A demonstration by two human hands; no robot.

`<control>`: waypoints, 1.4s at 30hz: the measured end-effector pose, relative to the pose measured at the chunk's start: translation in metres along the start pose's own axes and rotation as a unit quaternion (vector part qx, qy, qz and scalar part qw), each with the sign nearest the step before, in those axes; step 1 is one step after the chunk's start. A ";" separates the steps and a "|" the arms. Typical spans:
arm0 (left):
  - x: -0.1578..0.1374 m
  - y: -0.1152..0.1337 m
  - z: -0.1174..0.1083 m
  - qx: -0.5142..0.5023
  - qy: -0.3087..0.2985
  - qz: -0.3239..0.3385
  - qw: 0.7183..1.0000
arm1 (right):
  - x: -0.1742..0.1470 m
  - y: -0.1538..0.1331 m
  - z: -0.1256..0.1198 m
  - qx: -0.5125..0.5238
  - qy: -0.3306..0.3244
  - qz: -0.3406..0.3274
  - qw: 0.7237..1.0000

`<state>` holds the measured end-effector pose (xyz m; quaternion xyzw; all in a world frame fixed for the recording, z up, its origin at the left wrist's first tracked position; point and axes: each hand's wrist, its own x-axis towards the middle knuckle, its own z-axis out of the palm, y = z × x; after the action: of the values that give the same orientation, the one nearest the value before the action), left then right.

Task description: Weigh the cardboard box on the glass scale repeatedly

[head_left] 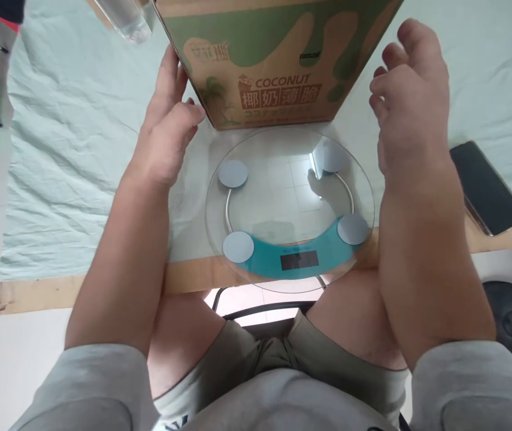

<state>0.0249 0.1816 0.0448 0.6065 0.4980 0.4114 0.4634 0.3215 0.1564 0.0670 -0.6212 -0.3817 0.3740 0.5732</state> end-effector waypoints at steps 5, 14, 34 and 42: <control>-0.008 0.012 0.004 -0.078 -0.038 -0.024 0.996 | 0.000 0.009 0.009 0.018 -0.119 -0.061 0.991; -0.011 0.014 0.014 -0.081 -0.028 -0.006 0.996 | 0.007 0.024 -0.006 0.002 -0.227 -0.078 0.971; -0.104 0.078 0.003 0.016 0.091 0.084 0.992 | -0.060 -0.028 -0.033 0.032 -0.172 -0.255 0.951; -0.185 0.080 0.013 -0.035 0.101 0.080 0.991 | -0.136 -0.014 -0.065 -0.017 -0.123 -0.175 0.977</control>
<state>0.0247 -0.0092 0.1122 0.5834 0.4775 0.5231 0.3975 0.3211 0.0063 0.0885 -0.5037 -0.5582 0.3352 0.5678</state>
